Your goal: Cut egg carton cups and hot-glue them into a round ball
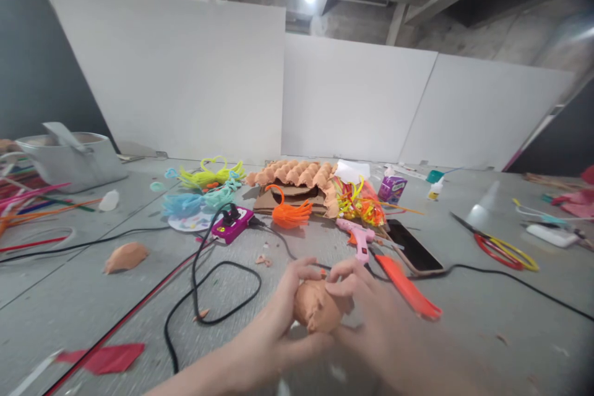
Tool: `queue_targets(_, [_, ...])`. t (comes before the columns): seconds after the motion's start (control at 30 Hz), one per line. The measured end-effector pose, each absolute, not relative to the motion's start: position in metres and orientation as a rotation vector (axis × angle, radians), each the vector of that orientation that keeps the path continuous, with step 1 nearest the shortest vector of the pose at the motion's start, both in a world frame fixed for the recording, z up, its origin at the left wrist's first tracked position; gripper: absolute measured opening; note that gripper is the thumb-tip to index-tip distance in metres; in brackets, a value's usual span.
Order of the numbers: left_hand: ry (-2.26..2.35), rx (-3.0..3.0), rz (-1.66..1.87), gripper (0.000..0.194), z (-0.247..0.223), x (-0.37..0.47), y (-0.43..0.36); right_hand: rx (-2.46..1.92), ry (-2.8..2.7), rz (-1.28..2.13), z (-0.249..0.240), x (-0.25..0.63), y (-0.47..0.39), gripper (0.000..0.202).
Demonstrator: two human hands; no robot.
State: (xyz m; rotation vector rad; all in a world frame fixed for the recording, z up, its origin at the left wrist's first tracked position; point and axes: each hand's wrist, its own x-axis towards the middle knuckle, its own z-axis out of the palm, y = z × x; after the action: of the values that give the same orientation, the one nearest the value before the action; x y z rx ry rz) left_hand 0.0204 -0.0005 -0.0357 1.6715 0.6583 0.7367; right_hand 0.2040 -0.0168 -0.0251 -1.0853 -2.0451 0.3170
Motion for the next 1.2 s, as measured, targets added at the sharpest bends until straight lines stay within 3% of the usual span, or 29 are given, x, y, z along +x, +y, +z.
queue_targets(0.33, [0.628,1.718,0.692,0.05,-0.034,0.014,0.01,-0.936,-2.094,0.357,-0.026,0.211,-0.012,0.041])
queue_targets(0.5, [0.583,1.628,0.749,0.05,-0.04,0.014,0.013,-0.802,-2.155,0.367,-0.029,0.219,-0.004,0.032])
queue_targets(0.93, [0.499,1.354,0.916,0.051,-0.054,0.023,0.017,-0.641,-2.194,-0.086,-0.037,0.223,0.0,0.012])
queue_targets(1.1, [0.55,1.27,0.894,0.045,-0.065,0.026,0.019,-0.62,-2.287,-0.338,-0.047,0.229,0.004,0.023])
queue_targets(1.2, [0.531,1.275,0.84,0.039,-0.074,0.024,0.022,-0.72,-2.405,-0.259,-0.049,0.23,0.002,0.028])
